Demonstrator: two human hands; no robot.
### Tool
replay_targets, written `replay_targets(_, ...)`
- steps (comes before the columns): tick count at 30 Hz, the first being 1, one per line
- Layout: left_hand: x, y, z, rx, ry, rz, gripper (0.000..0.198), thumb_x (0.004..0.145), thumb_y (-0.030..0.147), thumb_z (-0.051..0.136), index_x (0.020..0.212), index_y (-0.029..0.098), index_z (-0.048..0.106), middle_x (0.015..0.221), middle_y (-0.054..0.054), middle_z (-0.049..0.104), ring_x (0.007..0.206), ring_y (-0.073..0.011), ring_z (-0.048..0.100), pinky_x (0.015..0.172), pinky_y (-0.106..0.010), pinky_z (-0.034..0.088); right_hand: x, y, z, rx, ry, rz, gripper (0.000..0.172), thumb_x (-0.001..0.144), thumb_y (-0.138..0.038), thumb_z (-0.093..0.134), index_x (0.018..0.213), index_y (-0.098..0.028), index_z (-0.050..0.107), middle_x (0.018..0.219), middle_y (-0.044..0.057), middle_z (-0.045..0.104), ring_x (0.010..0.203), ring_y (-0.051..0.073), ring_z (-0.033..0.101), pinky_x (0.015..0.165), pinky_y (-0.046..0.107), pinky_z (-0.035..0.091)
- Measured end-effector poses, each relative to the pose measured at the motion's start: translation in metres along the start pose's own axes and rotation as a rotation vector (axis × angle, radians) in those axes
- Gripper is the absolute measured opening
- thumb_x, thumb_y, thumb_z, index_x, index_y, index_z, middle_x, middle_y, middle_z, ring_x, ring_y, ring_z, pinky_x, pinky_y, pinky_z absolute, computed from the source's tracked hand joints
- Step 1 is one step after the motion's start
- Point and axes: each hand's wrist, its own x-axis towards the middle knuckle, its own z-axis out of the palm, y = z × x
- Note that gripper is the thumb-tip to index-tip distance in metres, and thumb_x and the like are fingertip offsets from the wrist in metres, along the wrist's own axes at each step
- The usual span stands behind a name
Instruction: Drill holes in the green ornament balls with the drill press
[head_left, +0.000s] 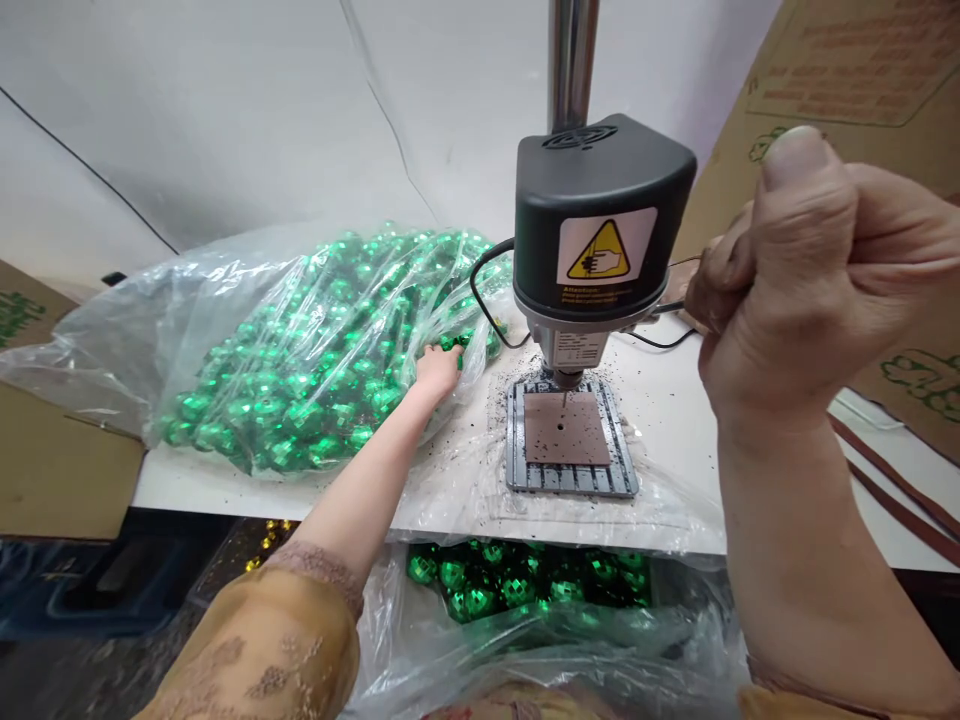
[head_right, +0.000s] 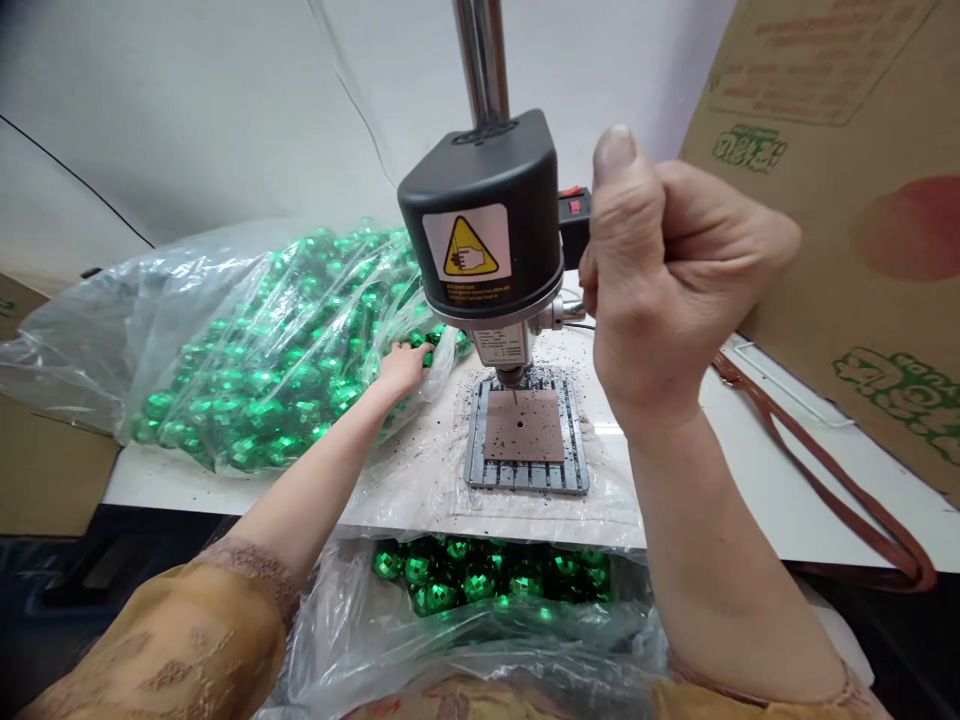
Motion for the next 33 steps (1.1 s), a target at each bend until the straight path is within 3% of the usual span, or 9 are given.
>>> replay_targets(4, -0.003, -0.001, 0.003, -0.009, 0.016, -0.016, 0.040, 0.084, 0.018, 0.064, 0.124, 0.024, 0.064, 0.118, -0.018, 0.061, 0.113, -0.0386, 0.058, 0.095, -0.049, 0.045, 0.000, 0.001, 0.001, -0.002, 0.020, -0.022, 0.044, 0.090, -0.020, 0.056, 0.049, -0.014, 0.041, 0.044, -0.005, 0.034, 0.044, -0.001, 0.035, 0.050, 0.026, 0.025)
replay_targets(7, -0.011, -0.001, 0.001, -0.199, 0.113, 0.031, 0.043, 0.086, 0.022, 0.063, 0.128, 0.023, 0.060, 0.119, -0.015, 0.059, 0.106, -0.0325, 0.062, 0.096, -0.047, 0.047, 0.001, 0.001, 0.002, 0.015, 0.011, -0.022, 0.044, 0.090, -0.020, 0.056, 0.049, -0.014, 0.040, 0.044, -0.006, 0.035, 0.044, -0.001, 0.036, 0.050, 0.026, 0.026)
replay_targets(11, -0.035, 0.008, -0.002, -0.988, 0.234, 0.125, 0.040, 0.084, 0.029, 0.064, 0.124, 0.025, 0.059, 0.116, -0.008, 0.061, 0.105, -0.0232, 0.061, 0.096, -0.040, 0.052, 0.001, 0.002, 0.003, 0.033, 0.029, -0.011, 0.047, 0.090, -0.021, 0.055, 0.048, -0.014, 0.036, 0.044, -0.006, 0.031, 0.044, -0.001, 0.038, 0.050, 0.025, 0.027)
replay_targets(14, -0.061, 0.024, -0.003, -1.612, 0.064, 0.042, 0.033, 0.083, 0.037, 0.066, 0.113, 0.024, 0.058, 0.104, -0.004, 0.066, 0.096, -0.0198, 0.065, 0.091, -0.043, 0.058, 0.000, 0.001, 0.003, 0.032, 0.031, -0.018, 0.046, 0.090, -0.022, 0.056, 0.048, -0.014, 0.039, 0.044, -0.006, 0.034, 0.043, -0.001, 0.039, 0.050, 0.024, 0.029)
replay_targets(16, -0.077, 0.034, -0.001, -1.813, -0.107, -0.047, 0.032, 0.082, 0.040, 0.069, 0.105, 0.021, 0.059, 0.098, -0.004, 0.068, 0.091, -0.0204, 0.068, 0.088, -0.044, 0.059, 0.000, 0.000, 0.002, 0.025, 0.019, -0.013, 0.047, 0.091, -0.026, 0.055, 0.048, -0.014, 0.040, 0.044, -0.005, 0.035, 0.044, 0.000, 0.040, 0.051, 0.024, 0.029)
replay_targets(19, -0.095, 0.044, 0.008, -1.873, -0.333, -0.173, 0.038, 0.082, 0.047, 0.071, 0.103, 0.017, 0.062, 0.094, -0.009, 0.071, 0.082, -0.0230, 0.071, 0.078, -0.041, 0.060, -0.001, 0.000, 0.001, 0.013, 0.002, -0.006, 0.047, 0.092, -0.030, 0.054, 0.049, -0.015, 0.038, 0.045, -0.005, 0.034, 0.045, 0.000, 0.041, 0.051, 0.025, 0.028)
replay_targets(22, -0.105, 0.050, 0.019, -1.941, -0.407, -0.227, 0.036, 0.083, 0.044, 0.071, 0.105, 0.017, 0.062, 0.099, -0.011, 0.073, 0.085, -0.0234, 0.072, 0.079, -0.040, 0.060, 0.000, 0.002, 0.001, 0.018, 0.013, -0.024, 0.048, 0.091, -0.030, 0.054, 0.049, -0.015, 0.036, 0.044, -0.005, 0.033, 0.044, 0.000, 0.038, 0.050, 0.026, 0.026)
replay_targets(26, -0.110, 0.055, 0.028, -1.999, -0.284, -0.174, 0.037, 0.078, 0.039, 0.079, 0.102, 0.020, 0.059, 0.101, -0.005, 0.072, 0.094, -0.0208, 0.072, 0.089, -0.041, 0.059, 0.001, 0.004, 0.004, 0.046, 0.029, -0.060, 0.047, 0.090, -0.020, 0.054, 0.048, -0.014, 0.035, 0.043, -0.006, 0.031, 0.042, -0.001, 0.032, 0.048, 0.025, 0.023)
replay_targets(33, -0.109, 0.071, 0.044, -1.667, 0.008, -0.018, 0.057, 0.075, 0.054, 0.080, 0.114, 0.022, 0.053, 0.097, -0.002, 0.072, 0.091, -0.0171, 0.069, 0.088, -0.032, 0.051, 0.001, 0.005, 0.006, 0.048, 0.061, -0.082, 0.046, 0.090, -0.020, 0.056, 0.048, -0.014, 0.037, 0.042, -0.006, 0.033, 0.041, 0.000, 0.033, 0.048, 0.026, 0.023)
